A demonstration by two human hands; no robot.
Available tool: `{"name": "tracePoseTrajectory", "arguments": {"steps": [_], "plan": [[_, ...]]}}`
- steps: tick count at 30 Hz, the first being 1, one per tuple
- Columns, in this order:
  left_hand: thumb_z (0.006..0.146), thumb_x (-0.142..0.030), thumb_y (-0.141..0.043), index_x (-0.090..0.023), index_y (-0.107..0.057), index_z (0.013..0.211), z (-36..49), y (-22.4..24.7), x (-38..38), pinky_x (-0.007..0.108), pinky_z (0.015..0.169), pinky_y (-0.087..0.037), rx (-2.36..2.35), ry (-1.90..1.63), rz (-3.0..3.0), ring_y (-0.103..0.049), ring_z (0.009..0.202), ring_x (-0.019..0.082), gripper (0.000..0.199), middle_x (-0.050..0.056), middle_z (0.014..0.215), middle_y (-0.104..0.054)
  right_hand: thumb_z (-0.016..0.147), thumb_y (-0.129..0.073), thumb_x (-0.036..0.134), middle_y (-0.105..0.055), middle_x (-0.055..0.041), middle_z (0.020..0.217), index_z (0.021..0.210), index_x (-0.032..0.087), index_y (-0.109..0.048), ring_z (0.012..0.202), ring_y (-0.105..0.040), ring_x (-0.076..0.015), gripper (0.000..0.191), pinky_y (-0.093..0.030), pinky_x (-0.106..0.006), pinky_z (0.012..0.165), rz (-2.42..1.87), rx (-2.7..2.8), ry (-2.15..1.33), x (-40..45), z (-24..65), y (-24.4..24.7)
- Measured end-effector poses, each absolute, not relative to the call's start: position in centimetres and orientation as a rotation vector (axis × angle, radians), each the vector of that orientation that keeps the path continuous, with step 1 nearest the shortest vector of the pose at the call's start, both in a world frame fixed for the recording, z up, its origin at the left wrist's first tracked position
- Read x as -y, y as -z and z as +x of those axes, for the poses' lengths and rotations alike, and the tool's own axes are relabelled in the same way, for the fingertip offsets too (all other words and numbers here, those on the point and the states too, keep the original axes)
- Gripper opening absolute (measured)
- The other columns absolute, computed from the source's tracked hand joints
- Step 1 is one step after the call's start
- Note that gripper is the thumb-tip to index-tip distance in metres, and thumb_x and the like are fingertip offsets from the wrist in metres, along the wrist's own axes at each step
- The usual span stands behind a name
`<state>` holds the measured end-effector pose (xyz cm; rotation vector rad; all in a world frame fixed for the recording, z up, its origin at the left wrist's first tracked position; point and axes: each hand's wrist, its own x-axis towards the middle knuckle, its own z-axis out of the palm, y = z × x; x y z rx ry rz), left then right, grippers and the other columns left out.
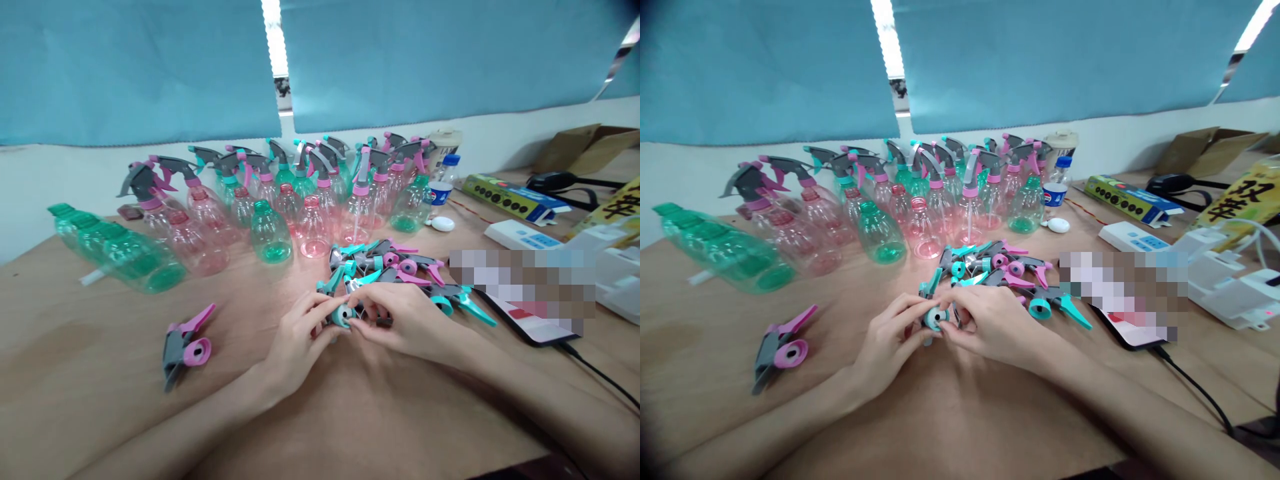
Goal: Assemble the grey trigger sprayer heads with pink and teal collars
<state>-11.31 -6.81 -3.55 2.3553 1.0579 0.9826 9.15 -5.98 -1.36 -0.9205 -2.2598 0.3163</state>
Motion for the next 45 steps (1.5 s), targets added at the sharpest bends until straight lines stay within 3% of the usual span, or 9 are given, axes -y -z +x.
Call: {"name": "tracePoseTrajectory", "arguments": {"steps": [6,17,22,28,38,45], "plan": [[0.085,-0.014,-0.061,-0.022,-0.057,0.12,-11.3,3.5,6.8,0.023,0.063,-0.05,-1.095,-0.967,2.329,-0.052,0.066,0.009,0.036,0.002,0.098,-0.057,0.085,-0.059,0.026,-0.056,0.0047,0.06,0.093,0.019,-0.065,0.054,-0.049,-0.0085,0.012,-0.032,-0.021,0.053,-0.939,2.237,-0.275,6.1,9.1,1.5],[0.088,-0.023,-0.058,-0.022,-0.057,0.118,-11.3,3.7,6.8,0.022,0.06,-0.05,-1.047,-0.992,2.376,-0.054,0.07,0.011,0.03,0.003,0.096,-0.057,0.082,-0.062,0.024,-0.059,0.0064,0.058,0.096,0.022,-0.068,0.05,-0.05,-0.0067,0.015,-0.034,-0.019,0.052,-0.975,2.211,-0.439,6.1,9.0,2.2],[0.088,-0.023,-0.058,-0.022,-0.057,0.12,-11.3,3.6,6.7,0.028,0.07,-0.052,-1.024,-0.978,2.405,-0.057,0.079,0.015,0.032,0.004,0.097,-0.059,0.083,-0.06,0.021,-0.06,0.0056,0.057,0.094,0.021,-0.068,0.049,-0.052,-0.007,0.013,-0.034,-0.019,0.052,-0.914,2.205,-0.45,6.3,8.7,2.0],[0.089,-0.023,-0.057,-0.023,-0.057,0.12,-11.2,3.5,6.8,0.025,0.064,-0.052,-1.072,-0.947,2.364,-0.054,0.065,0.01,0.032,0.003,0.097,-0.058,0.084,-0.058,0.024,-0.061,0.0037,0.059,0.091,0.019,-0.067,0.052,-0.053,-0.0086,0.012,-0.033,-0.021,0.052,-0.899,2.266,-0.263,5.8,9.3,2.0],[0.088,-0.017,-0.057,-0.021,-0.057,0.116,-11.3,3.6,6.9,0.021,0.058,-0.049,-1.021,-1.002,2.42,-0.052,0.067,0.011,0.029,0.003,0.094,-0.056,0.08,-0.059,0.021,-0.059,0.0053,0.056,0.087,0.019,-0.063,0.048,-0.051,-0.0077,0.008,-0.032,-0.02,0.05,-1.001,2.233,-0.378,6.2,8.5,2.3],[0.089,-0.024,-0.057,-0.021,-0.059,0.114,-11.1,3.2,6.8,0.023,0.058,-0.049,-1.071,-0.96,2.372,-0.048,0.059,0.009,0.025,0.002,0.09,-0.056,0.085,-0.056,0.025,-0.058,0.0051,0.058,0.086,0.018,-0.062,0.049,-0.05,-0.0071,0.009,-0.033,-0.019,0.049,-1.108,2.146,-0.613,6.6,8.2,1.7]]}}
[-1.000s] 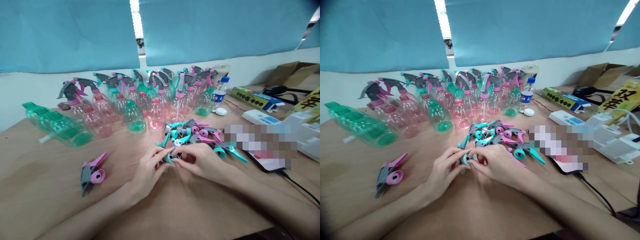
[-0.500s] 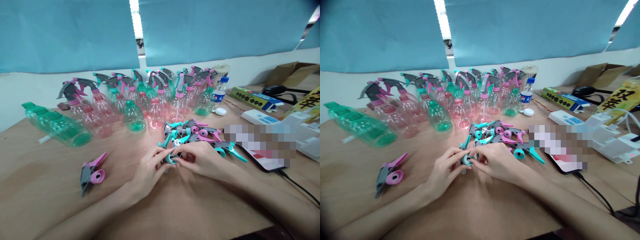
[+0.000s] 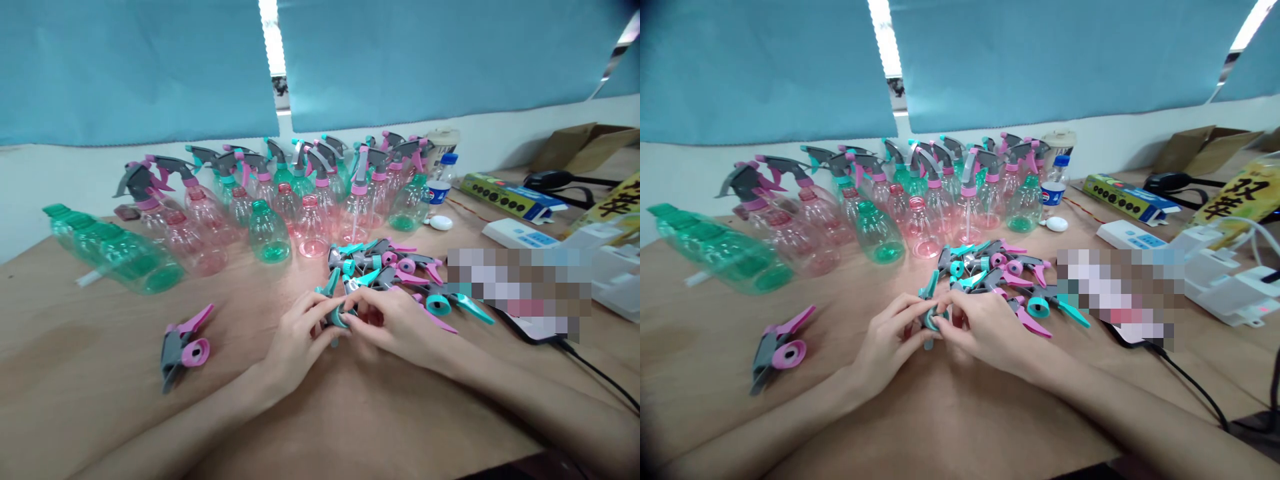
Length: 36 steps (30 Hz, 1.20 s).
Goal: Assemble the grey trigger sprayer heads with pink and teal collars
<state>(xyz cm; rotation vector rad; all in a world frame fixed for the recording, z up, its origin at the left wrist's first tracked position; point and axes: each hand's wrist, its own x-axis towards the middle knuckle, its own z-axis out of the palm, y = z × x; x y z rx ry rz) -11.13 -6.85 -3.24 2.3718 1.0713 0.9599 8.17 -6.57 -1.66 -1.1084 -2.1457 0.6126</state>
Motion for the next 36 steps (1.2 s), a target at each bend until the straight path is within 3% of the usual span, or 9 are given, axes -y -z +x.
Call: {"name": "tracePoseTrajectory", "arguments": {"steps": [7,15,20,26,32,36], "plan": [[0.087,-0.024,-0.06,-0.021,-0.061,0.113,-11.1,3.3,6.7,0.023,0.058,-0.051,-1.092,-0.984,2.346,-0.053,0.064,0.01,0.026,0.003,0.093,-0.059,0.082,-0.059,0.02,-0.059,0.0052,0.063,0.091,0.019,-0.062,0.051,-0.049,-0.0069,0.009,-0.035,-0.018,0.05,-0.959,2.219,-0.679,5.8,9.2,1.5],[0.087,-0.018,-0.057,-0.02,-0.06,0.111,-11.2,3.5,6.8,0.023,0.058,-0.051,-1.059,-1.011,2.39,-0.053,0.063,0.01,0.024,0.003,0.093,-0.059,0.082,-0.06,0.023,-0.058,0.005,0.062,0.084,0.019,-0.06,0.053,-0.052,-0.0075,0.004,-0.035,-0.019,0.05,-1.017,2.192,-0.643,6.3,8.6,1.7],[0.086,-0.015,-0.058,-0.02,-0.06,0.11,-11.1,3.3,6.9,0.024,0.062,-0.051,-1.052,-1.019,2.392,-0.056,0.069,0.011,0.024,0.003,0.093,-0.059,0.084,-0.056,0.024,-0.057,0.0051,0.06,0.083,0.019,-0.053,0.05,-0.051,-0.0079,0.006,-0.033,-0.02,0.048,-1.122,2.14,-0.63,7.0,7.8,1.8],[0.087,-0.022,-0.059,-0.021,-0.06,0.11,-11.1,3.1,7.0,0.023,0.058,-0.051,-1.075,-1.004,2.376,-0.054,0.063,0.01,0.023,0.002,0.092,-0.058,0.086,-0.055,0.027,-0.055,0.0051,0.061,0.082,0.019,-0.045,0.051,-0.049,-0.0079,0.013,-0.034,-0.019,0.048,-1.074,2.098,-0.699,6.9,8.1,1.6],[0.086,-0.024,-0.06,-0.02,-0.061,0.106,-11.0,2.8,6.9,0.021,0.055,-0.049,-1.105,-0.998,2.276,-0.053,0.06,0.009,0.021,0.002,0.09,-0.059,0.088,-0.051,0.021,-0.056,0.0044,0.062,0.085,0.018,-0.052,0.052,-0.048,-0.0078,0.004,-0.034,-0.019,0.05,-0.941,2.229,-0.676,6.8,8.4,1.0],[0.083,-0.024,-0.063,-0.02,-0.062,0.105,-11.0,2.7,6.9,0.021,0.055,-0.048,-1.138,-1.004,2.243,-0.052,0.06,0.009,0.022,0.002,0.088,-0.06,0.09,-0.05,0.022,-0.058,0.0034,0.063,0.086,0.017,-0.056,0.052,-0.05,-0.0078,0.009,-0.035,-0.019,0.052,-0.941,2.231,-0.629,6.8,8.4,1.1]]}}
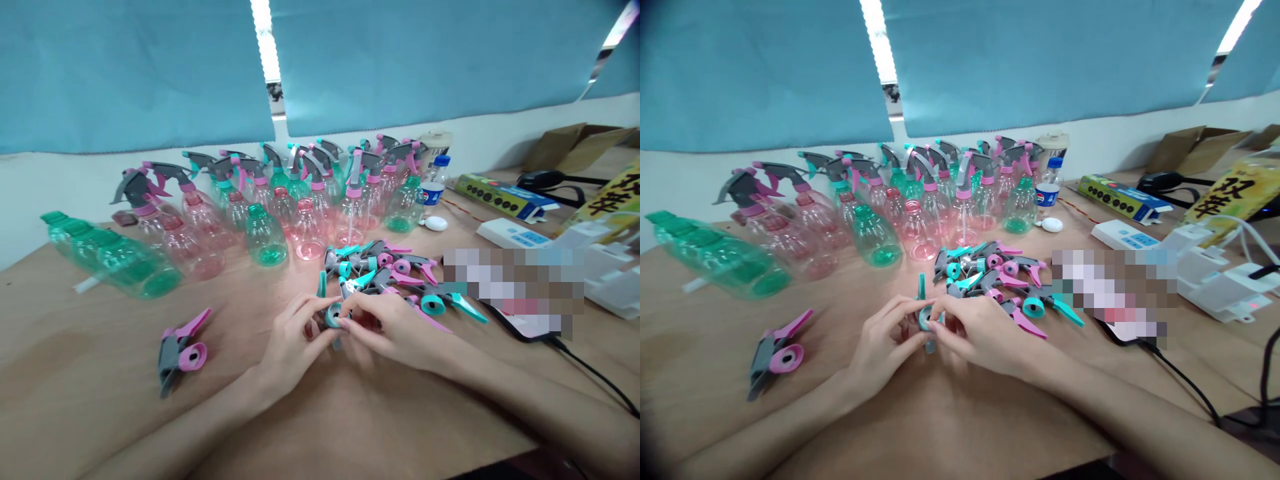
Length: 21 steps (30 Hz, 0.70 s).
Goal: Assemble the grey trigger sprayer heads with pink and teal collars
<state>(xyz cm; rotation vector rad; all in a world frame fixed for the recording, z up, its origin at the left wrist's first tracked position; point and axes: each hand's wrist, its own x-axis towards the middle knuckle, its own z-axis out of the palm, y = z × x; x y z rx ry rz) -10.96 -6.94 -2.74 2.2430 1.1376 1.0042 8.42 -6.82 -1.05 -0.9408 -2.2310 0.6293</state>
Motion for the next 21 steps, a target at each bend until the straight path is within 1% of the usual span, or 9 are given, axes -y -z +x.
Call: {"name": "tracePoseTrajectory", "arguments": {"steps": [6,9,13,15,18,19,21], "plan": [[0.082,-0.025,-0.066,-0.02,-0.063,0.103,-10.9,2.5,7.1,0.021,0.057,-0.047,-1.178,-0.998,2.214,-0.052,0.06,0.009,0.023,0.001,0.089,-0.062,0.091,-0.052,0.025,-0.058,0.0037,0.064,0.085,0.018,-0.057,0.053,-0.05,-0.0075,0.011,-0.036,-0.019,0.052,-0.979,2.209,-0.626,6.8,8.6,0.9],[0.081,-0.023,-0.067,-0.02,-0.062,0.104,-11.0,2.6,7.2,0.02,0.057,-0.047,-1.183,-1.015,2.215,-0.052,0.061,0.009,0.024,0.0,0.087,-0.061,0.091,-0.052,0.03,-0.059,0.0037,0.065,0.093,0.018,-0.058,0.054,-0.051,-0.0081,0.013,-0.036,-0.019,0.053,-1.003,2.19,-0.657,6.7,8.7,1.1],[0.081,-0.025,-0.068,-0.02,-0.06,0.108,-11.0,2.7,7.3,0.02,0.057,-0.047,-1.202,-1.027,2.241,-0.051,0.058,0.008,0.028,0.0,0.09,-0.06,0.091,-0.051,0.037,-0.062,0.0024,0.069,0.105,0.019,-0.058,0.058,-0.055,-0.0097,0.023,-0.039,-0.02,0.055,-0.983,2.187,-0.674,6.4,9.1,1.8],[0.082,-0.025,-0.067,-0.021,-0.059,0.11,-11.1,2.5,7.3,0.024,0.063,-0.049,-1.21,-1.033,2.316,-0.054,0.066,0.01,0.03,0.002,0.093,-0.06,0.092,-0.05,0.038,-0.062,0.0022,0.068,0.108,0.02,-0.058,0.058,-0.056,-0.0102,0.026,-0.039,-0.021,0.055,-0.959,2.195,-0.655,6.2,9.2,2.0],[0.083,-0.022,-0.064,-0.022,-0.059,0.114,-11.8,1.8,7.2,0.03,0.078,-0.049,-1.2,-1.008,2.479,-0.055,0.088,0.018,0.032,0.004,0.096,-0.061,0.093,-0.048,0.038,-0.06,0.0023,0.066,0.108,0.019,-0.058,0.056,-0.054,-0.01,0.026,-0.039,-0.021,0.055,-0.917,2.184,-0.616,5.9,9.3,2.1],[0.083,-0.02,-0.062,-0.021,-0.059,0.115,-12.3,1.5,7.2,0.032,0.079,-0.048,-1.21,-0.986,2.518,-0.054,0.092,0.019,0.032,0.004,0.096,-0.061,0.093,-0.047,0.038,-0.059,0.0027,0.065,0.108,0.019,-0.057,0.054,-0.052,-0.0096,0.026,-0.039,-0.021,0.054,-0.907,2.18,-0.609,5.8,9.3,2.1],[0.083,-0.018,-0.059,-0.021,-0.059,0.115,-13.7,0.9,7.3,0.033,0.079,-0.048,-1.267,-0.939,2.563,-0.052,0.093,0.02,0.032,0.005,0.096,-0.061,0.093,-0.047,0.038,-0.058,0.0031,0.064,0.107,0.018,-0.056,0.051,-0.049,-0.0092,0.026,-0.038,-0.021,0.053,-0.902,2.179,-0.595,5.7,9.3,2.1]]}}
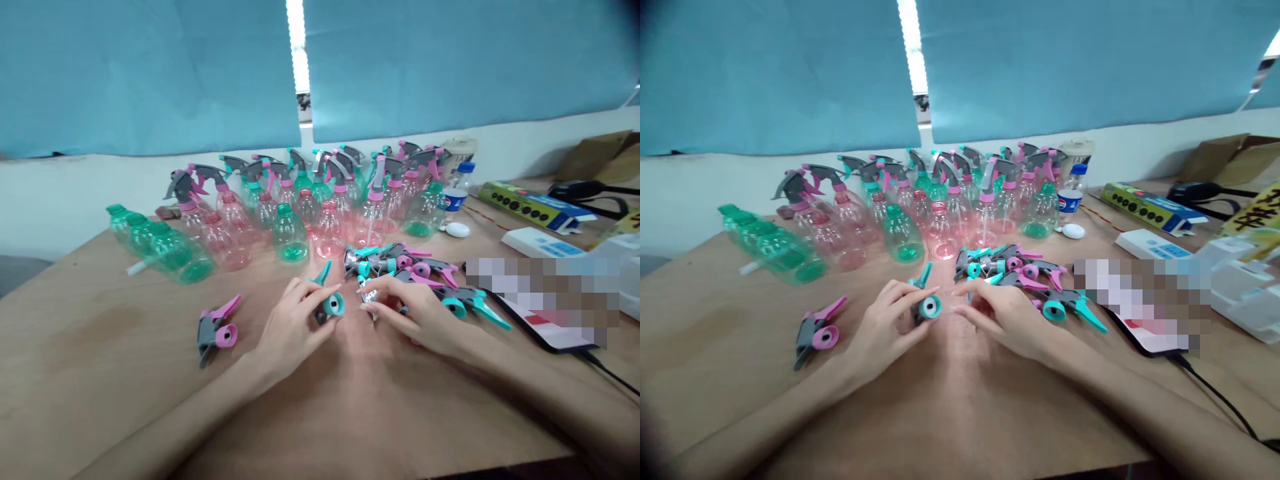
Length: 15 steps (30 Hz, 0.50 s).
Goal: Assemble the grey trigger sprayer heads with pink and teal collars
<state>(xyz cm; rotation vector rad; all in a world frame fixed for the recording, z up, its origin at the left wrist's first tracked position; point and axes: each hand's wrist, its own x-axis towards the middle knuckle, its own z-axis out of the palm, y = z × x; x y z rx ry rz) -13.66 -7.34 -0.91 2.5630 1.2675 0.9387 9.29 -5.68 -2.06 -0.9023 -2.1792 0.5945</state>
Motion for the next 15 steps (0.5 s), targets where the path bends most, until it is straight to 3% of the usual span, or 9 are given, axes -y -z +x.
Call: {"name": "tracePoseTrajectory", "arguments": {"steps": [9,15], "plan": [[0.079,-0.021,-0.055,-0.019,-0.063,0.111,-20.7,-0.9,9.7,0.035,0.075,-0.046,-1.654,-0.514,2.636,-0.054,0.09,0.023,0.033,0.007,0.095,-0.063,0.092,-0.046,0.044,-0.064,0.0001,0.074,0.105,0.02,-0.054,0.062,-0.058,-0.013,0.028,-0.042,-0.024,0.057,-0.993,2.324,-0.559,6.0,8.3,2.0],[0.082,-0.023,-0.053,-0.017,-0.063,0.11,-23.0,0.2,10.8,0.041,0.086,-0.042,-1.707,-0.373,2.696,-0.053,0.1,0.026,0.03,0.009,0.103,-0.064,0.092,-0.046,0.041,-0.067,-0.0026,0.08,0.103,0.019,-0.054,0.068,-0.062,-0.0157,0.026,-0.046,-0.027,0.061,-1.054,2.406,-0.517,7.0,6.5,0.6]]}}
